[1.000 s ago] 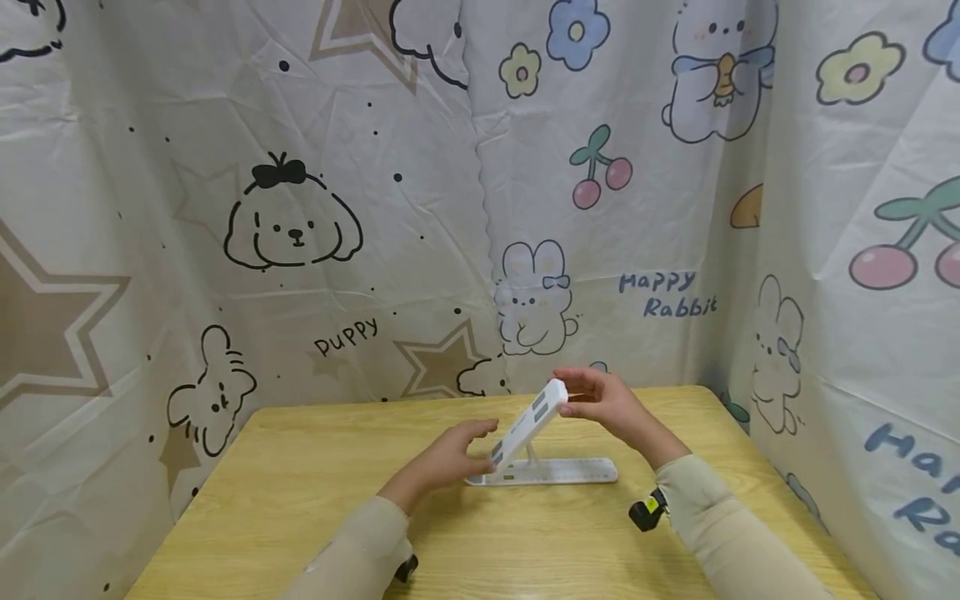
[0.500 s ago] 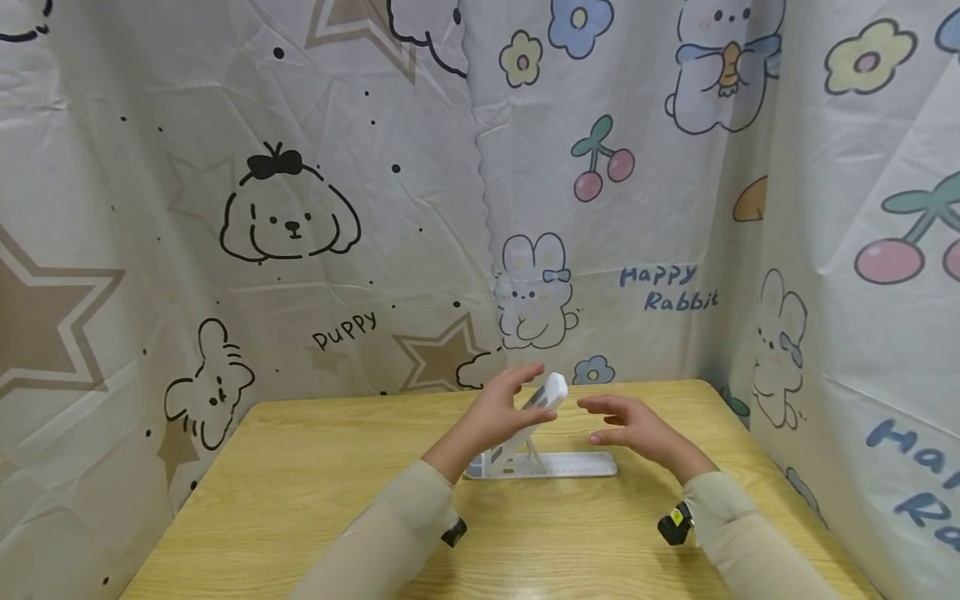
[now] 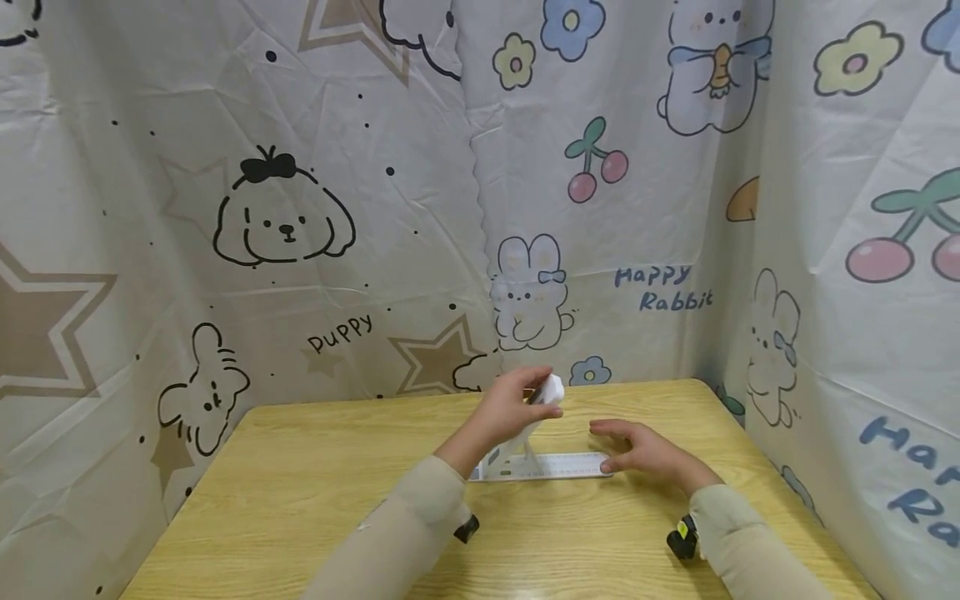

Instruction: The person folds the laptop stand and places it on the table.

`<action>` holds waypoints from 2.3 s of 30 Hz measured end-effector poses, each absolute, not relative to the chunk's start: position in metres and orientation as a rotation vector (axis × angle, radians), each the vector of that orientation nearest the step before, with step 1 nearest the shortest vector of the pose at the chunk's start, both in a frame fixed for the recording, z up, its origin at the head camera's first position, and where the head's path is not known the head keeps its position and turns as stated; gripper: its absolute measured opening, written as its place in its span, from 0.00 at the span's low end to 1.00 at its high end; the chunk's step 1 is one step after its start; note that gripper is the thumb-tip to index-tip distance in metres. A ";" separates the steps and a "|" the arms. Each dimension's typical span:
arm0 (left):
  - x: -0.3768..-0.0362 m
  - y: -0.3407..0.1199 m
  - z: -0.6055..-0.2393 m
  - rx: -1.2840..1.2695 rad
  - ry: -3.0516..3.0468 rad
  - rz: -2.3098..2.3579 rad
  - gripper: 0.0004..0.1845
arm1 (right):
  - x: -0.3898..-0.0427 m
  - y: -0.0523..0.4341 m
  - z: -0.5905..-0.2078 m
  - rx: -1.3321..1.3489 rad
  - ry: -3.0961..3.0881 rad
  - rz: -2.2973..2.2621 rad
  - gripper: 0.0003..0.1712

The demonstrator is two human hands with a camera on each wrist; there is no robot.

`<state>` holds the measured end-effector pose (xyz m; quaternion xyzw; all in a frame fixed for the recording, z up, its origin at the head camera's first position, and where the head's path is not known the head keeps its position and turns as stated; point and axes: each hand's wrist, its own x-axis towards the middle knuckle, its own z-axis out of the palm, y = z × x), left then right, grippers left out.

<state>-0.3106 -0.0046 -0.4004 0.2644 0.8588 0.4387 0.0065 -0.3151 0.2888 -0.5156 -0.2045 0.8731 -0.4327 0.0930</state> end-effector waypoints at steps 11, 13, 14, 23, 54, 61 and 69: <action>-0.308 0.004 -0.400 0.801 2.700 1.393 0.35 | -0.311 0.300 -0.532 -0.608 2.530 -1.295 0.37; -0.308 0.003 -0.401 0.795 2.689 1.423 0.34 | -0.311 0.301 -0.533 -0.635 2.536 -1.296 0.35; -0.308 0.003 -0.401 0.792 2.686 1.434 0.34 | -0.311 0.302 -0.534 -0.643 2.542 -1.293 0.34; -0.313 0.000 -0.404 0.885 2.642 1.474 0.32 | -0.308 0.302 -0.535 -0.631 2.554 -1.325 0.24; -0.317 -0.020 -0.416 0.969 2.490 1.529 0.29 | -0.295 0.282 -0.538 -0.790 2.566 -1.233 0.20; -0.320 -0.022 -0.417 0.944 2.495 1.544 0.27 | -0.293 0.281 -0.533 -0.828 2.545 -1.160 0.21; -0.309 -0.014 -0.419 0.969 2.731 1.517 0.28 | -0.300 0.288 -0.524 -0.879 2.478 -1.105 0.20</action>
